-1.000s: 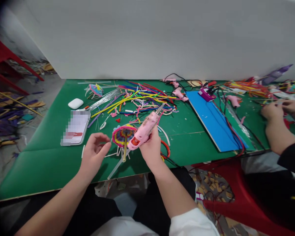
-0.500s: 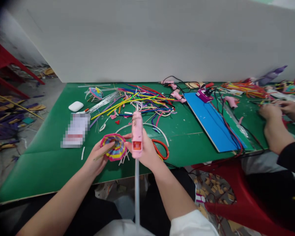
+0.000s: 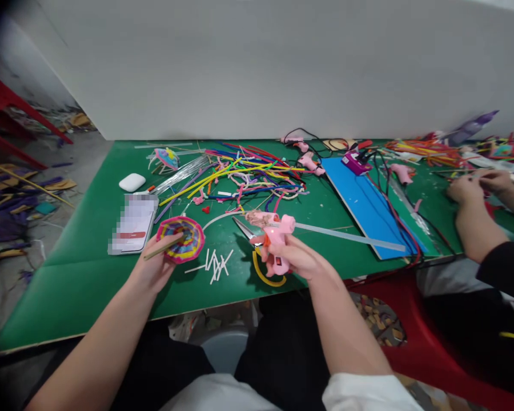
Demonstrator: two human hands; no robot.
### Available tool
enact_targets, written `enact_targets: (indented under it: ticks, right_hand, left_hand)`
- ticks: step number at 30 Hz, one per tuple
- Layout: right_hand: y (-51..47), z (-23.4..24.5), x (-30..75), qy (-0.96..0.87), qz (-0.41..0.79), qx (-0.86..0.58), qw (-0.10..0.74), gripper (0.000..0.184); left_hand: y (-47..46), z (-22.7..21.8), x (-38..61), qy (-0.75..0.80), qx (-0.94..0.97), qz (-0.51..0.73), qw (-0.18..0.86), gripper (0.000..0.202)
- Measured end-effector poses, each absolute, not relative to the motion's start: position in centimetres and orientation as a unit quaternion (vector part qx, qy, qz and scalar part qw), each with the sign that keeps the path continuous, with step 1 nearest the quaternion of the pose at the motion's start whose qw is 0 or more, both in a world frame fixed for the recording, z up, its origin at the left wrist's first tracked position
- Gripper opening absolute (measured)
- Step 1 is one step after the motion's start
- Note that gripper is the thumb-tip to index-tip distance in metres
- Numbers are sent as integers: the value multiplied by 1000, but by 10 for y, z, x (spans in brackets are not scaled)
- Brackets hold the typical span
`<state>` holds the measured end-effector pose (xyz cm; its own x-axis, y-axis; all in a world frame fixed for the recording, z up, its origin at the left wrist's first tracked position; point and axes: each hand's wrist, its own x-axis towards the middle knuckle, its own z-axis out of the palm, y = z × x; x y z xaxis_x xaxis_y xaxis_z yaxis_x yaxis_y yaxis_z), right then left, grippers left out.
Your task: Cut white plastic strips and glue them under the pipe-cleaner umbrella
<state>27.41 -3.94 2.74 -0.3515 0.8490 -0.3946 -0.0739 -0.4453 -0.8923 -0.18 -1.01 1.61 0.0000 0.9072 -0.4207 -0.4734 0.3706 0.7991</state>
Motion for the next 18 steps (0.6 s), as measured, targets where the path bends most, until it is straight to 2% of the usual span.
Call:
enact_targets:
  ticks: [5,11,13,18]
  right_hand:
    - [-45,40,329,-486,458,-696,262,41]
    - [-48,24,385,-516,322,-767,205,40]
    - [-50,17,388,-554,261,-778,144,36]
    - [-54,14,381,-641,32,-764,-68,31]
  left_hand:
    - [-9,14,-3,473,234,521,671,32]
    - [-11,14,3,478,231,506,680,33]
    - [-12,14,4,478,230,503,682,33]
    - [-12,10,5,480,245,489,686,33]
